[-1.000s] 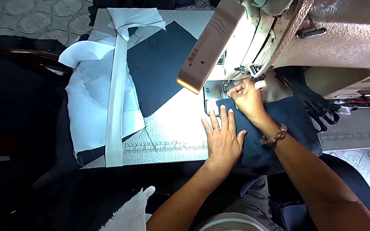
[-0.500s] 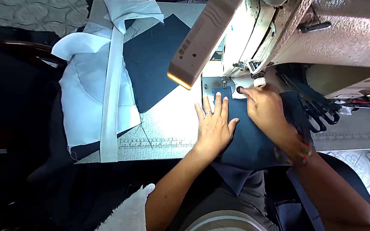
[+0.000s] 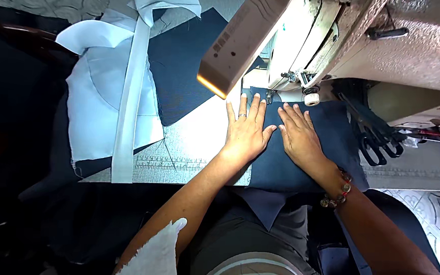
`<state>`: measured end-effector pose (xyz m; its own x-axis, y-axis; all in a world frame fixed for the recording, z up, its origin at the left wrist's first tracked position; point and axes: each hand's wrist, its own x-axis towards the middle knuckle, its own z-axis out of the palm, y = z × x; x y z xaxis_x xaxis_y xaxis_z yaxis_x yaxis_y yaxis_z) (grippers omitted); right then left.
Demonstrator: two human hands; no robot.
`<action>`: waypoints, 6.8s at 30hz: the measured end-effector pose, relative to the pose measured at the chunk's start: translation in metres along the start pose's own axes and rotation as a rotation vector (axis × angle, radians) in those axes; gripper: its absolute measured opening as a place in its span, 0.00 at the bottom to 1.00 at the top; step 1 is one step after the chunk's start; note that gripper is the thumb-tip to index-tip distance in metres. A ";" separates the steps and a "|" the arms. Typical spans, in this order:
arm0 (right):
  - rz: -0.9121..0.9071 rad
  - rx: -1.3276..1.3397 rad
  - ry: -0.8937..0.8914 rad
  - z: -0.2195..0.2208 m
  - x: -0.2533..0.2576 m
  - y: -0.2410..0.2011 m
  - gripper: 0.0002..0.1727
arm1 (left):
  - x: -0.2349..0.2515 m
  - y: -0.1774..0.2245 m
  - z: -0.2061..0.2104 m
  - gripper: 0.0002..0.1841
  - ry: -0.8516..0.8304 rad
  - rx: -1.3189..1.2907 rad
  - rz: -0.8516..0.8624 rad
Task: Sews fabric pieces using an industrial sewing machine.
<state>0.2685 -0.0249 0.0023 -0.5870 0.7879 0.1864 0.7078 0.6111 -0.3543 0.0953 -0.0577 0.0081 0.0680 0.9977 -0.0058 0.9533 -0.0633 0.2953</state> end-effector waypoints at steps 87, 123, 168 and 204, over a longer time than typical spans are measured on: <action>-0.012 0.176 0.619 0.008 -0.128 -0.013 0.10 | 0.020 -0.019 -0.011 0.37 -0.044 -0.068 0.001; 0.091 -0.047 0.078 -0.014 -0.046 0.031 0.30 | -0.047 0.009 0.010 0.37 0.056 0.018 0.061; -0.077 0.450 0.275 0.010 -0.051 -0.033 0.15 | 0.015 -0.040 -0.009 0.12 0.306 -0.346 0.134; -0.242 0.070 0.176 0.010 -0.053 -0.033 0.13 | 0.018 -0.082 -0.017 0.19 0.231 -0.234 0.550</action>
<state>0.2721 -0.0875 -0.0045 -0.6541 0.6247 0.4265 0.5231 0.7809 -0.3414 0.0137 -0.0338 0.0004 0.4388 0.8024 0.4046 0.7058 -0.5864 0.3974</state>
